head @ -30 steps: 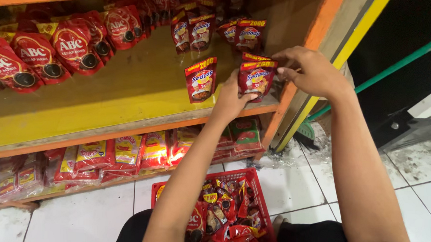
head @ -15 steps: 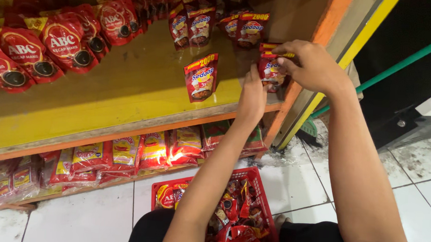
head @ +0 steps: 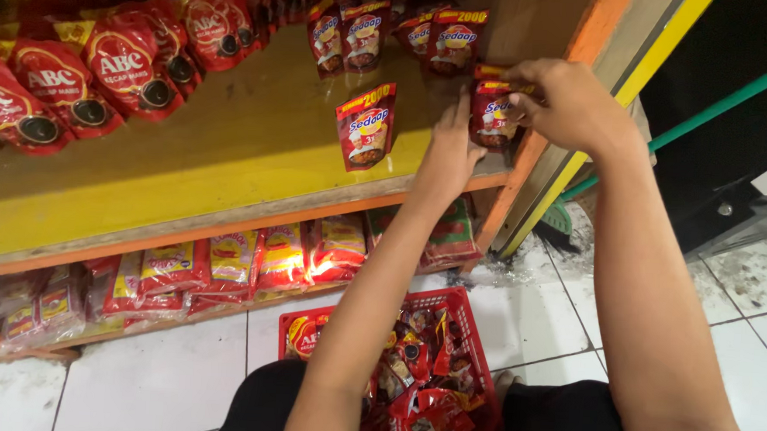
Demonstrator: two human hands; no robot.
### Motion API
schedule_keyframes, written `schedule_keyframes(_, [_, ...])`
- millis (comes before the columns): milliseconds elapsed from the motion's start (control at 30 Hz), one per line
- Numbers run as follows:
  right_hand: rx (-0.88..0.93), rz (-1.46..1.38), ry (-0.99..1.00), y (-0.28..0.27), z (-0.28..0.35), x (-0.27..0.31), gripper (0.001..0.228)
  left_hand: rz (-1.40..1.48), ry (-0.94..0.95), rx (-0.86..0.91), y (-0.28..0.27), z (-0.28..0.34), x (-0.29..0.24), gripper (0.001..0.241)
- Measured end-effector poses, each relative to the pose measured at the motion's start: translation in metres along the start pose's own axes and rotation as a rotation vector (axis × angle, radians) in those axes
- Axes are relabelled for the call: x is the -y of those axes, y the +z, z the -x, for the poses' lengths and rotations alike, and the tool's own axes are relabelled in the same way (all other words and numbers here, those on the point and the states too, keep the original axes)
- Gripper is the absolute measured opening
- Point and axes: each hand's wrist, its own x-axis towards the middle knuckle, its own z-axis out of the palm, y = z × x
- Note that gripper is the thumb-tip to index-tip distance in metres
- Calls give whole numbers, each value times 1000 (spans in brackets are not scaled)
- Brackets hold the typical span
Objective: The person moves bags of rice on the floor and then picks up seasoning sachets from a red basket to arrange them on a grocery store shelf.
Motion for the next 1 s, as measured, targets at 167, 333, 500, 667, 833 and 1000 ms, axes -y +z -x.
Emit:
schedule_keyframes(167, [-43,-35,-51,-8,5,6,37,-204,79,-19,-78,-5,-35,44])
schedule_keyframes(333, [-5,-121,23,-8,11,7,41,-492,-14,-136,-176,-7,-22,83])
schedule_keyframes(500, [-10,-12,-61,0,6,-1,39,-367,-400,253,-204,5,4,67])
schedule_keyframes(667, [-35,-17,-104,9,-4,0,33,-310,-320,56,-169,6,-1,31])
schedule_keyframes(833, [-68,-264,77,11,-6,9,24,-305,-339,-101,-150,7,1,20])
schedule_keyframes(1000, [-279,16,-109,22,-10,14,27,-106,-332,-147,-102,-4,12,19])
